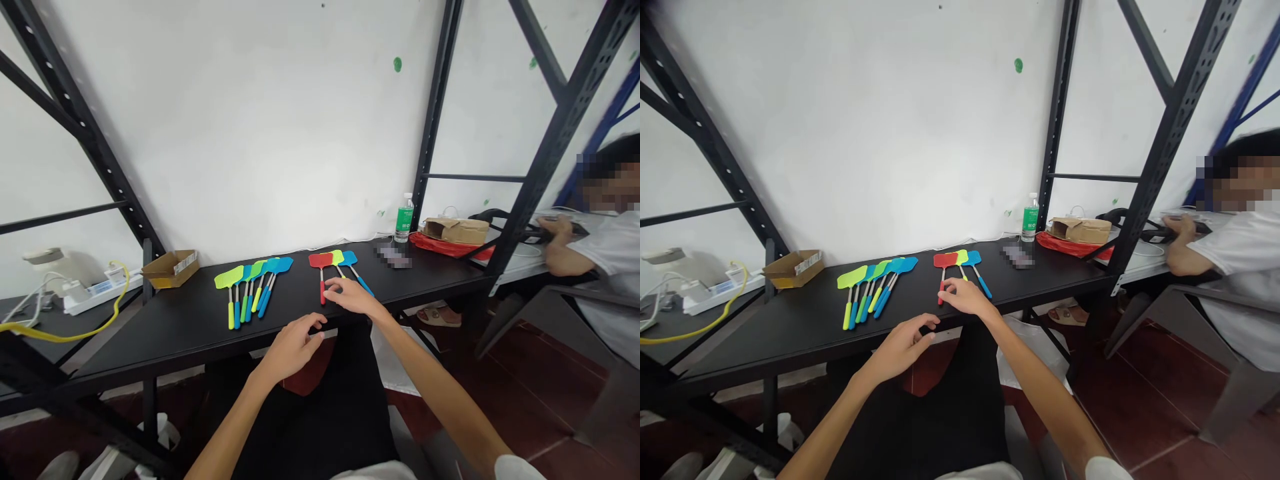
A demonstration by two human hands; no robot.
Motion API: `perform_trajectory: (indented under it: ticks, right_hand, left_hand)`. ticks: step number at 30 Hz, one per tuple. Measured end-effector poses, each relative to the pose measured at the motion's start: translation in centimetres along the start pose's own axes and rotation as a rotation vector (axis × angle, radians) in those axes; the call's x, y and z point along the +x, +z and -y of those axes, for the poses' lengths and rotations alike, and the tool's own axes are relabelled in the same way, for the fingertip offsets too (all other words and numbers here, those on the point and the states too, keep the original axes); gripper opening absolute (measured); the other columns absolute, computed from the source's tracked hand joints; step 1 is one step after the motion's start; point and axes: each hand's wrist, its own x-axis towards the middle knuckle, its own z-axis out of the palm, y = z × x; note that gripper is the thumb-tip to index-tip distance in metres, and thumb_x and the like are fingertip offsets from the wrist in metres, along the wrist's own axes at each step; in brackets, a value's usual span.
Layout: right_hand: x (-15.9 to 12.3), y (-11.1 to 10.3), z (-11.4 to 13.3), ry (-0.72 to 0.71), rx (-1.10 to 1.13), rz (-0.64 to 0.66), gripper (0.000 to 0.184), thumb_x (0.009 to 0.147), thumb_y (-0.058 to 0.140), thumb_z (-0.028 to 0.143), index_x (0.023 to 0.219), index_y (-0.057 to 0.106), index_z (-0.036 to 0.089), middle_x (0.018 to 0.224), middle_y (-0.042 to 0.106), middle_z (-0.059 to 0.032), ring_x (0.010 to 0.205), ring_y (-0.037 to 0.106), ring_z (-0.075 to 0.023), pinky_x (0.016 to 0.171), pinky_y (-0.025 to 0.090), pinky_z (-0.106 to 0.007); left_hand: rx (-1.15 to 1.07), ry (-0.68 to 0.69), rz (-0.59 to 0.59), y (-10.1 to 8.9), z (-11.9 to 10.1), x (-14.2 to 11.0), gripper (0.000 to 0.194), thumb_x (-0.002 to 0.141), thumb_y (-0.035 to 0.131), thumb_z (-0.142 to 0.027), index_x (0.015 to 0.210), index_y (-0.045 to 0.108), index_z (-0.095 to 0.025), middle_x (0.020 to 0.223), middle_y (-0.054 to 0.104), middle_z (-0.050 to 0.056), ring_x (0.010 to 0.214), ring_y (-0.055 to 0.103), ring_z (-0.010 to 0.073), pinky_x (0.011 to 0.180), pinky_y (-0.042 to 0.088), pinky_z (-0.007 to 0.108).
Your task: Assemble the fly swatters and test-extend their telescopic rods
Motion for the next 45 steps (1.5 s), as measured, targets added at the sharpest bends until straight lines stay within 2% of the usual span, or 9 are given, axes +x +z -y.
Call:
perform_trajectory:
  ticks: [2,6,9,13,20,26,32,38,45]
  right_hand:
    - [0.0,-0.3,0.0,-0.012,-0.075,-0.079,0.041,0.087,0.061,0.043,0.122,0.065,0.022,0.111,0.072,-0.0060,0.096,0.065,-0.0227,0.082,0.049,-0.032]
    - [-0.3,-0.6,0.7,-0.041,-0.092,-0.082,0.036,0.089,0.059,0.041,0.118,0.067,0.023,0.112,0.071,-0.0055,0.096,0.065,-0.0221,0.083,0.047,-0.032]
    - [-0.7,-0.4,1.4,-0.107,-0.043,0.006,0.038,0.089,0.059,0.040,0.122,0.066,0.023,0.113,0.071,-0.0061,0.090,0.067,-0.0198,0.079,0.048,-0.030]
    - [-1.1,0.1,1.9,-0.187,-0.006,0.192,0.039,0.088,0.061,0.040,0.123,0.067,0.023,0.113,0.071,-0.0064,0.091,0.068,-0.0200,0.076,0.049,-0.028]
    - [-0.9,-0.1,1.3,-0.150,-0.076,0.124,0.035,0.088,0.060,0.035,0.118,0.070,0.021,0.102,0.075,-0.0066,0.093,0.069,-0.0229,0.082,0.048,-0.031]
    - [-0.9,-0.5,1.0,-0.143,-0.049,0.127,0.034,0.089,0.059,0.036,0.117,0.069,0.021,0.100,0.075,-0.0046,0.089,0.069,-0.0218,0.079,0.048,-0.030]
    - [-1.0,-0.3,1.4,-0.143,-0.091,0.099,0.033,0.088,0.060,0.035,0.117,0.069,0.023,0.104,0.075,-0.0046,0.094,0.068,-0.0222,0.083,0.048,-0.030]
    - [-0.6,0.3,0.8,-0.037,-0.389,-0.158,0.032,0.091,0.055,0.036,0.116,0.070,0.024,0.112,0.070,-0.0082,0.099,0.065,-0.0253,0.079,0.046,-0.032]
    - [-0.8,0.5,0.8,-0.014,-0.450,-0.053,0.027,0.091,0.055,0.037,0.107,0.072,0.024,0.100,0.072,-0.0071,0.094,0.065,-0.0242,0.072,0.043,-0.030]
  left_hand:
    - [0.048,0.007,-0.058,-0.8,0.6,0.1,0.032,0.095,0.041,-0.036,0.120,0.060,-0.028,0.117,0.066,0.005,0.083,0.064,0.0192,0.077,0.048,0.031]
    - [0.260,-0.002,-0.254,-2.5,3.1,0.4,0.030,0.095,0.043,-0.032,0.117,0.062,-0.024,0.122,0.064,0.008,0.114,0.058,0.0267,0.098,0.042,0.041]
    - [0.437,-0.096,-0.333,-3.1,5.5,0.3,0.029,0.093,0.047,-0.031,0.116,0.061,-0.021,0.128,0.061,0.012,0.128,0.048,0.0316,0.102,0.039,0.046]
    - [0.566,-0.166,-0.298,-3.0,7.5,0.1,0.027,0.093,0.047,-0.032,0.113,0.061,-0.021,0.127,0.062,0.014,0.124,0.051,0.0327,0.100,0.039,0.046]
    - [0.582,-0.157,-0.321,-3.2,6.2,0.3,0.018,0.091,0.049,-0.031,0.094,0.063,-0.021,0.102,0.067,0.009,0.094,0.061,0.0279,0.086,0.042,0.040]
    - [0.580,-0.225,-0.258,-3.0,5.3,0.3,0.015,0.090,0.048,-0.027,0.099,0.059,-0.022,0.082,0.064,0.005,0.081,0.060,0.0244,0.067,0.038,0.032]
    - [0.554,-0.277,-0.246,-3.0,5.5,0.1,0.025,0.092,0.045,-0.027,0.115,0.052,-0.025,0.089,0.066,0.005,0.074,0.061,0.0219,0.058,0.031,0.028]
    - [0.525,-0.292,-0.243,-3.0,5.5,0.1,0.028,0.092,0.043,-0.030,0.119,0.051,-0.026,0.092,0.066,0.005,0.074,0.061,0.0225,0.055,0.028,0.027]
    - [0.516,-0.275,-0.240,-3.0,5.4,0.1,0.028,0.091,0.043,-0.029,0.117,0.053,-0.026,0.085,0.064,0.004,0.071,0.059,0.0207,0.054,0.026,0.027]
